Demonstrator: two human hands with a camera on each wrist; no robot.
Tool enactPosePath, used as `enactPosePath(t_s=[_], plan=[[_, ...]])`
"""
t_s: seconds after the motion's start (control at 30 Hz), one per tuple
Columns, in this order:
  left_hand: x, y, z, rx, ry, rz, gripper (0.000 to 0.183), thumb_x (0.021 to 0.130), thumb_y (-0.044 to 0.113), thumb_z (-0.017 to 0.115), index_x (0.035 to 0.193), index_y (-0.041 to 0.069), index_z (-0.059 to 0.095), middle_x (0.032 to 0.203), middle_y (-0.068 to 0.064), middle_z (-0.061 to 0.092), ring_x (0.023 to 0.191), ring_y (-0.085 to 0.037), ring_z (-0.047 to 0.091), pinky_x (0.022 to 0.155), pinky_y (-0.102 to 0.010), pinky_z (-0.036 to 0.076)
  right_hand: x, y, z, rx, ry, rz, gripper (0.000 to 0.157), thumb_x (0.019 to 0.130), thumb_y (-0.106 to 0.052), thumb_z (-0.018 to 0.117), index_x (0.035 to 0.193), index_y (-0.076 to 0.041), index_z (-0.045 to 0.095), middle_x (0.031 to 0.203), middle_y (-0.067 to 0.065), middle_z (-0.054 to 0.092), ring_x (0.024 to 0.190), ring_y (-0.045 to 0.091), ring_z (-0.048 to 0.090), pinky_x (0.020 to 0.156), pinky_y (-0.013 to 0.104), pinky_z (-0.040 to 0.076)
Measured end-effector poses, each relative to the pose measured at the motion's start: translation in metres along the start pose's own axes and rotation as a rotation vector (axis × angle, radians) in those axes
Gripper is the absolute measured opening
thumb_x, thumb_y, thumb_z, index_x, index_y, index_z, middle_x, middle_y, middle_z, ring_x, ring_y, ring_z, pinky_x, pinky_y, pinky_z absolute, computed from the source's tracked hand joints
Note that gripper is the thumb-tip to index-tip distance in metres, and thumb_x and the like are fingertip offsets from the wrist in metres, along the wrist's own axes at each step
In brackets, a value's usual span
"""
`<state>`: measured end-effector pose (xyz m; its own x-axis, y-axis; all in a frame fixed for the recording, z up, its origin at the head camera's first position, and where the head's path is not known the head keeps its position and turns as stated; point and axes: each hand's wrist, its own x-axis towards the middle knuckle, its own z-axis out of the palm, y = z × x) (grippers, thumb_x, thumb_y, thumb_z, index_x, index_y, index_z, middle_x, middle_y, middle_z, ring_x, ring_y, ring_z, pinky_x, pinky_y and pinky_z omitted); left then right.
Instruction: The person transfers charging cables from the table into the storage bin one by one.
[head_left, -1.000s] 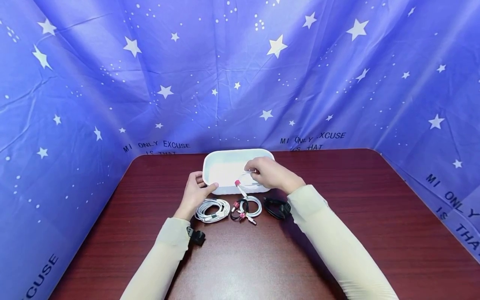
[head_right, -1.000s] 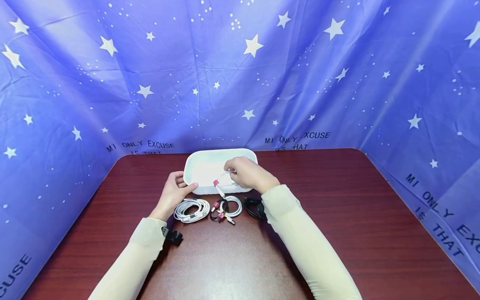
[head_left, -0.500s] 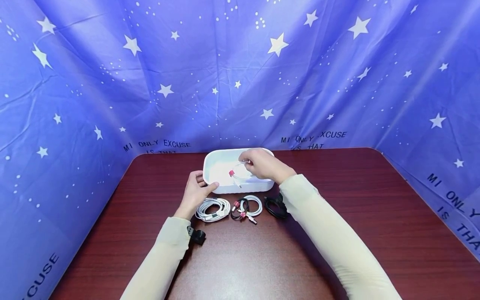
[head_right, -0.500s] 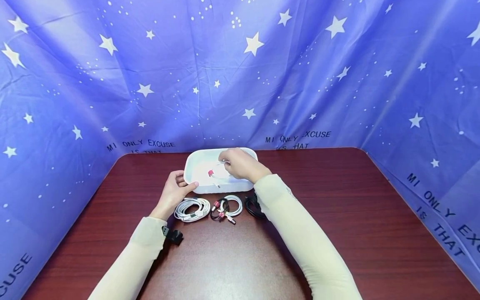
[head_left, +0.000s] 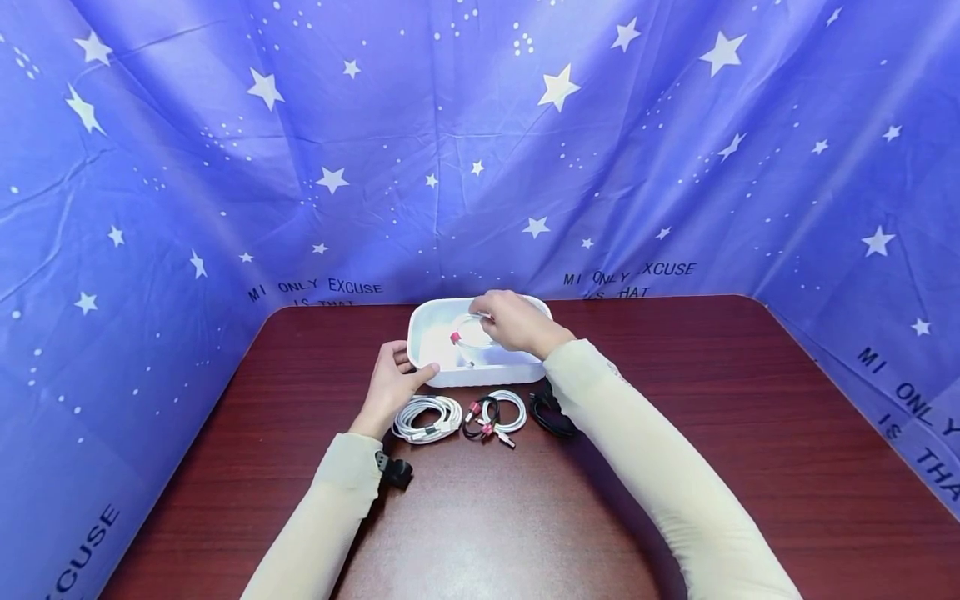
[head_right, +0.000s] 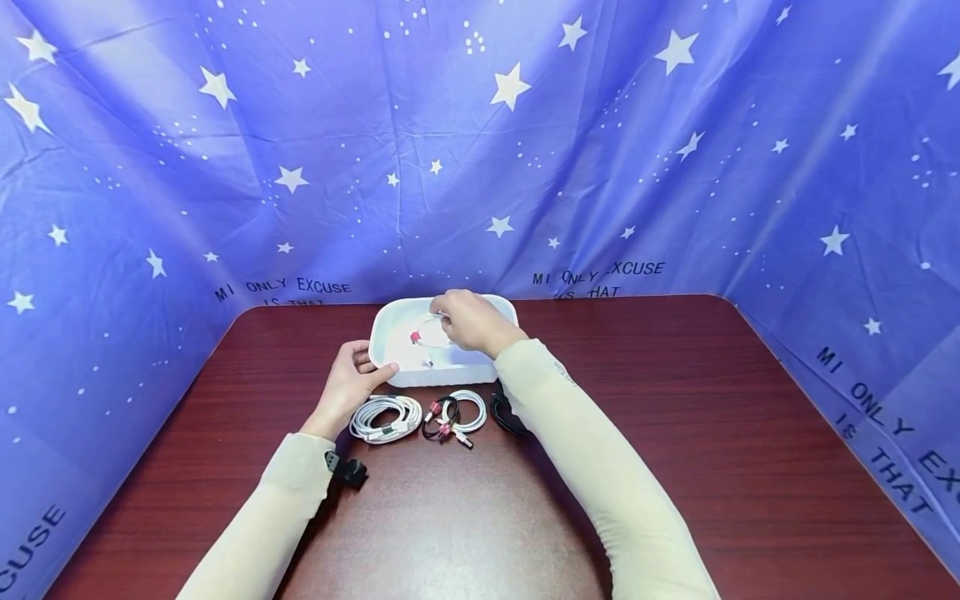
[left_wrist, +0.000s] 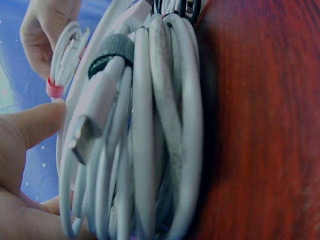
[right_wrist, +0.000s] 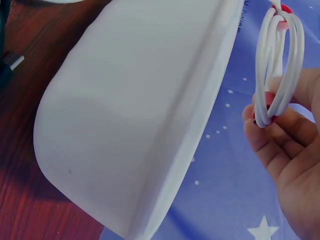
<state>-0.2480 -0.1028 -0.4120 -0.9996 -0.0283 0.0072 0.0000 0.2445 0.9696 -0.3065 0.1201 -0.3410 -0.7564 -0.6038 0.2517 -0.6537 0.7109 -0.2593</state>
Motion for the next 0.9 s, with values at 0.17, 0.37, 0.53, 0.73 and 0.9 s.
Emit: enactPosePath(t_s=[0.17,0.37,0.53,0.73,0.9], plan=[[0.000,-0.001,0.000,0.021,0.007,0.006,0.066,0.081,0.010,0.076,0.133,-0.001,0.037,0.122,-0.020,0.052,0.115,-0.031,0.054,0.088,-0.037,0.050,0.006,-0.002,0.008,-0.020,-0.010,0.004,0.029,0.087,0.001,0.054,0.113,-0.004,0.067,0.107,0.010,0.066,0.102,0.024,0.060,0.092,0.036,0.046],[0.002,-0.003,0.000,-0.001,0.007,0.014,0.065,0.080,0.009,0.076,0.132,-0.002,0.037,0.121,-0.020,0.053,0.114,-0.031,0.055,0.085,-0.035,0.052,0.012,-0.005,0.016,-0.035,-0.007,-0.010,0.030,0.086,0.003,0.054,0.112,-0.004,0.067,0.108,0.010,0.066,0.104,0.023,0.060,0.094,0.036,0.045],[0.001,-0.003,0.001,-0.002,0.008,0.013,0.066,0.080,0.008,0.077,0.131,-0.002,0.037,0.121,-0.021,0.053,0.114,-0.031,0.055,0.084,-0.033,0.051,0.016,-0.007,0.019,-0.040,-0.016,0.005,0.031,0.086,0.003,0.054,0.114,-0.004,0.067,0.109,0.010,0.066,0.105,0.023,0.059,0.095,0.035,0.045],[0.001,-0.002,0.001,-0.004,0.003,0.011,0.066,0.080,0.009,0.076,0.132,-0.002,0.037,0.122,-0.021,0.052,0.115,-0.031,0.055,0.086,-0.035,0.051,0.022,-0.006,0.020,-0.053,-0.030,0.031,0.033,0.086,0.003,0.053,0.116,-0.005,0.066,0.110,0.009,0.065,0.105,0.023,0.059,0.095,0.034,0.044],[0.002,-0.002,0.000,0.004,0.006,0.013,0.066,0.080,0.010,0.077,0.132,-0.001,0.037,0.122,-0.021,0.052,0.115,-0.031,0.054,0.087,-0.036,0.050,0.025,-0.006,0.024,-0.079,-0.044,0.012,0.032,0.087,0.003,0.053,0.114,-0.005,0.067,0.110,0.009,0.065,0.105,0.023,0.059,0.094,0.035,0.045]])
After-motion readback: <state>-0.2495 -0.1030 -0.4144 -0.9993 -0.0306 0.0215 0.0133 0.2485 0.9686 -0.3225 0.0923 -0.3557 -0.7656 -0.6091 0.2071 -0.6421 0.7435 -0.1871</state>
